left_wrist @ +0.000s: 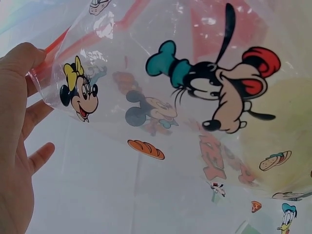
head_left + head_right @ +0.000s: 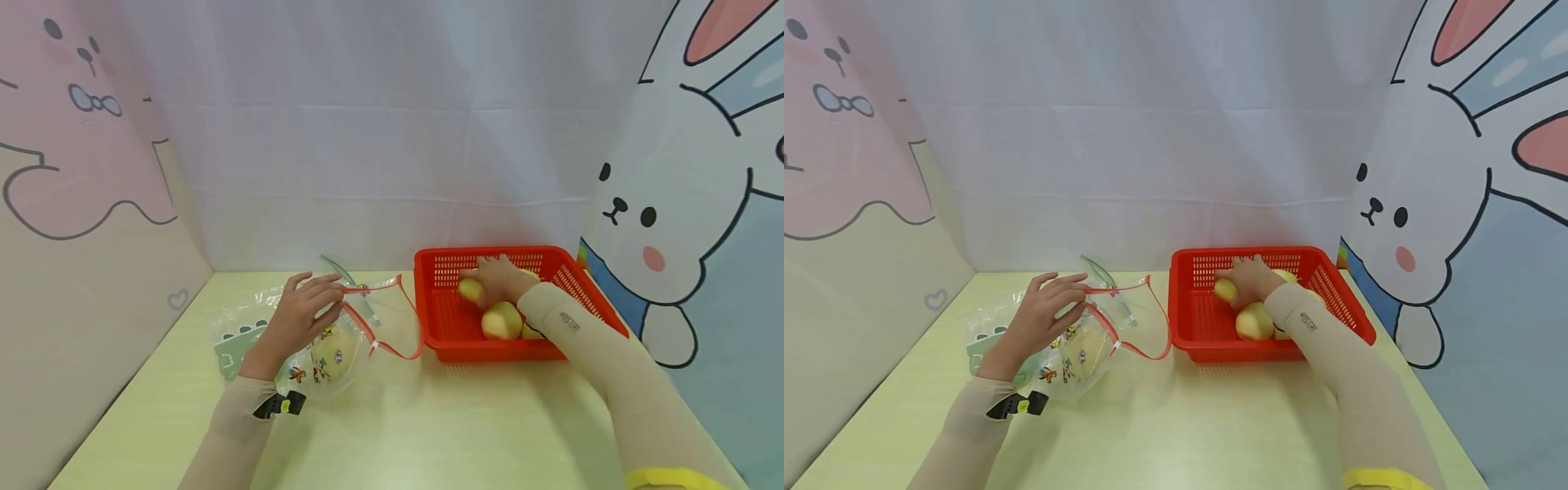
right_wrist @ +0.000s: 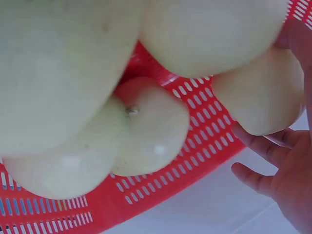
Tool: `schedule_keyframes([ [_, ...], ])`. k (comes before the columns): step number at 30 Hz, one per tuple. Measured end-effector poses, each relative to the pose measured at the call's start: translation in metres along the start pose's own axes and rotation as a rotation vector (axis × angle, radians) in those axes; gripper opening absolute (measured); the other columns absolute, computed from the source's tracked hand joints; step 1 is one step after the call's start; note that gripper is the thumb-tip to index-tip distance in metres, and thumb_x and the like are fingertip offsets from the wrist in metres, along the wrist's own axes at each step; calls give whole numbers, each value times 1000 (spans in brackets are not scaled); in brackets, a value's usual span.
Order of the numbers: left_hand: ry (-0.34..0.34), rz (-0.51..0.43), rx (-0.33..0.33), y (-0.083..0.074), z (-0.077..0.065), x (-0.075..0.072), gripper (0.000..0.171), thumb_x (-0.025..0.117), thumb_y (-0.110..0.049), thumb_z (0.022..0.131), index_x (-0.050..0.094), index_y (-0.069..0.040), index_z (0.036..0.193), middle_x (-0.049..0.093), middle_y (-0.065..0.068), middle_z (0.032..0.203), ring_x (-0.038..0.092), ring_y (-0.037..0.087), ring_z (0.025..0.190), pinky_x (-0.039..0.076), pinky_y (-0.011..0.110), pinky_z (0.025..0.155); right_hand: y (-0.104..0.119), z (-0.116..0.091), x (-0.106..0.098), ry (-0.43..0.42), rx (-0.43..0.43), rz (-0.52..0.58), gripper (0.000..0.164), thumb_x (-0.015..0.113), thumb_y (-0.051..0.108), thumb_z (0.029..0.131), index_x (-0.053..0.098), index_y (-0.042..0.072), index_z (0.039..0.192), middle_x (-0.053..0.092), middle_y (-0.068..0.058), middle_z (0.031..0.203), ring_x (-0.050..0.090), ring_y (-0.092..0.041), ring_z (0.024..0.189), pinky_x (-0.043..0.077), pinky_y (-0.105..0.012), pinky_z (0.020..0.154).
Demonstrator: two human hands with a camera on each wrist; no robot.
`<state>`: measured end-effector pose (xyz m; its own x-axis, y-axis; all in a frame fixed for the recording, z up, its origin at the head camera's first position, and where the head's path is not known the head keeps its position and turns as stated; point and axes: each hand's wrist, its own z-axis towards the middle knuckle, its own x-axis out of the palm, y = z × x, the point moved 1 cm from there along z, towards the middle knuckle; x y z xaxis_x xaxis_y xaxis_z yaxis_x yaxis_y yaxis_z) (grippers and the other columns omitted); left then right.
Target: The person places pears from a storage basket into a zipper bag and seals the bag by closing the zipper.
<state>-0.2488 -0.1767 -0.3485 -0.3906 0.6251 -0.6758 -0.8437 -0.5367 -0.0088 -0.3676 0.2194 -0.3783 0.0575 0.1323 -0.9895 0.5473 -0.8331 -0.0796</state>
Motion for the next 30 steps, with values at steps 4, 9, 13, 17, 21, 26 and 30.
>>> schedule_keyframes([
  [4, 5, 0, -4, 0, 0, 0, 24, 79, -1, 78, 69, -7, 100, 72, 9, 107, 60, 33, 119, 34, 64, 101, 4, -5, -13, -38, 7, 37, 71, 79, 30, 78, 53, 18, 143, 52, -24, 132, 47, -42, 122, 30, -72, 101],
  [9, 6, -1, -6, -1, -1, 0, 24, 79, -1, 78, 69, -6, 99, 72, 8, 107, 60, 34, 120, 34, 64, 101, 15, -13, -32, -98, -11, 32, 72, 83, 28, 78, 54, 17, 143, 53, -20, 122, 50, -37, 114, 33, -67, 100],
  [13, 7, 1, -11, -1, 0, 0, 26, 79, -1, 77, 69, -6, 100, 72, 9, 108, 60, 34, 120, 34, 65, 101, 24, -20, -42, -169, -65, 20, 69, 84, 29, 77, 56, 18, 140, 54, -16, 111, 51, -33, 103, 41, -57, 90],
  [17, 2, 3, -9, -1, 0, 0, 24, 79, -1, 79, 69, -6, 101, 72, 9, 108, 60, 34, 120, 35, 66, 99, 37, -29, -53, -247, -126, 43, 66, 82, 27, 77, 58, 17, 137, 53, -15, 110, 50, -31, 101, 42, -51, 83],
  [21, 1, 6, -7, -1, 0, 0, 22, 78, -2, 80, 69, -6, 101, 72, 9, 108, 60, 34, 119, 35, 65, 100, 55, -38, -61, -333, -192, 96, 62, 82, 25, 75, 60, 17, 132, 52, -15, 111, 50, -30, 99, 42, -46, 77],
  [26, 2, 9, -9, -1, 0, 0, 22, 77, -3, 80, 69, -6, 101, 72, 9, 108, 60, 34, 120, 34, 65, 100, 80, -45, -67, -454, -308, 163, 57, 81, 23, 71, 61, 18, 123, 53, -15, 107, 53, -30, 96, 42, -44, 72],
  [30, 0, 3, -5, -1, 0, 1, 23, 77, -4, 80, 69, -6, 102, 72, 9, 109, 60, 34, 120, 35, 65, 100, 100, -48, -68, -505, -385, 211, 57, 80, 23, 71, 61, 19, 124, 54, -13, 107, 54, -28, 94, 42, -43, 72],
])
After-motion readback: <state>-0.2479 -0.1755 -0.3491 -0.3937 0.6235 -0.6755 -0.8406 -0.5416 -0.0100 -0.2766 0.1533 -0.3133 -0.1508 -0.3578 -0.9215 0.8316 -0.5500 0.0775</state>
